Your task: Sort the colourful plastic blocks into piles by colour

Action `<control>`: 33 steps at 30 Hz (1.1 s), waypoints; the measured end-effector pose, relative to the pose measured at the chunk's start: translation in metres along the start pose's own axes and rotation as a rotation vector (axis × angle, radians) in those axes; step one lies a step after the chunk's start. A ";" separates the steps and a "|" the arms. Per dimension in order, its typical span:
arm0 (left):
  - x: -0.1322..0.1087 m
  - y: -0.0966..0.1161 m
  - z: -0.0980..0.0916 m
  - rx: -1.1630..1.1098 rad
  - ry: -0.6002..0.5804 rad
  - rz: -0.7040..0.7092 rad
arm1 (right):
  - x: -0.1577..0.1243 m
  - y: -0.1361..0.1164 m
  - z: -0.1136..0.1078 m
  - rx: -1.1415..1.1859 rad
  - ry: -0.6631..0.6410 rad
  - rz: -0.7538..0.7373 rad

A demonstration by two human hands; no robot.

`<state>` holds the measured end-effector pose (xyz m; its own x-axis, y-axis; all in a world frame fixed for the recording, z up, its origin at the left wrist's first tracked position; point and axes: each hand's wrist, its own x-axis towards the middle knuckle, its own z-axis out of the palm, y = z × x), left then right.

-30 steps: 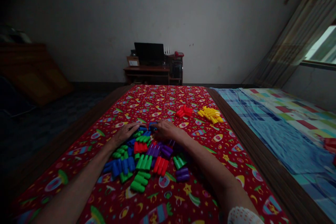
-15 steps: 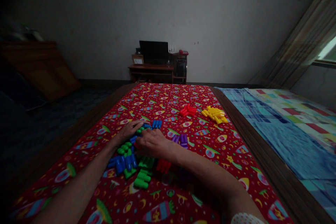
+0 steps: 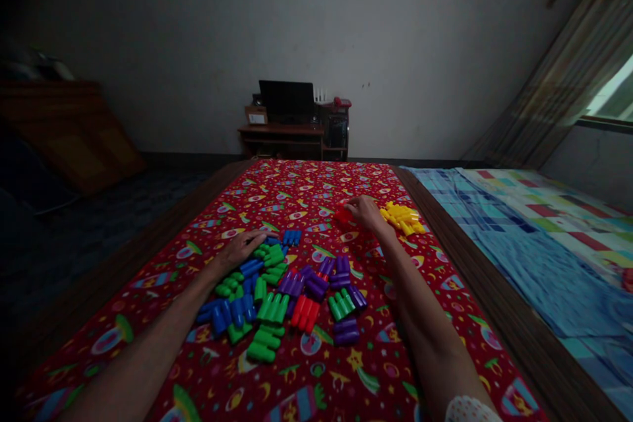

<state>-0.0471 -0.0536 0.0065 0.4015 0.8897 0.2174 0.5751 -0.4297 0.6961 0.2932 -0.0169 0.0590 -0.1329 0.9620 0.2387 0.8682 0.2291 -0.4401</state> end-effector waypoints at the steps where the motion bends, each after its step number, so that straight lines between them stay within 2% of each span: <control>1: 0.000 0.001 0.000 0.001 0.000 0.000 | 0.000 0.007 0.000 -0.021 -0.033 0.029; 3: 0.000 0.001 -0.001 0.008 -0.001 -0.002 | -0.002 0.016 0.000 -0.073 -0.055 0.076; 6: 0.000 0.000 0.000 0.023 -0.004 0.000 | -0.005 0.015 0.001 -0.160 0.064 0.120; 8: 0.000 -0.003 0.000 0.027 -0.005 0.004 | -0.005 0.006 -0.001 -0.179 0.123 0.099; 10: 0.001 -0.006 0.001 0.024 -0.008 0.008 | -0.006 -0.009 -0.008 -0.150 0.105 0.023; 13: 0.002 -0.008 0.002 0.022 -0.012 0.008 | -0.015 -0.047 -0.020 -0.064 -0.068 -0.163; 15: 0.002 -0.007 0.001 0.025 -0.012 0.007 | -0.027 -0.076 -0.022 -0.024 -0.308 -0.313; 17: 0.002 -0.006 0.001 0.027 -0.015 0.009 | -0.043 -0.101 -0.015 -0.064 -0.563 -0.442; 19: 0.002 -0.004 0.000 0.027 -0.017 0.010 | -0.058 -0.118 0.001 -0.170 -0.678 -0.517; 22: 0.001 -0.001 0.000 0.028 -0.022 0.001 | -0.070 -0.128 0.026 -0.264 -0.670 -0.602; 25: 0.001 0.002 0.000 0.023 -0.021 -0.005 | -0.069 -0.125 0.039 -0.227 -0.693 -0.646; 30: 0.001 0.002 0.000 -0.003 -0.016 -0.005 | -0.053 -0.115 0.039 -0.067 -0.745 -0.554; 33: 0.001 0.002 -0.001 -0.015 -0.015 -0.015 | -0.042 -0.106 0.036 -0.064 -0.772 -0.548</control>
<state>-0.0459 -0.0533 0.0085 0.4039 0.8934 0.1967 0.5707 -0.4141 0.7091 0.1891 -0.0766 0.0641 -0.7892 0.5607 -0.2507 0.6127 0.6912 -0.3832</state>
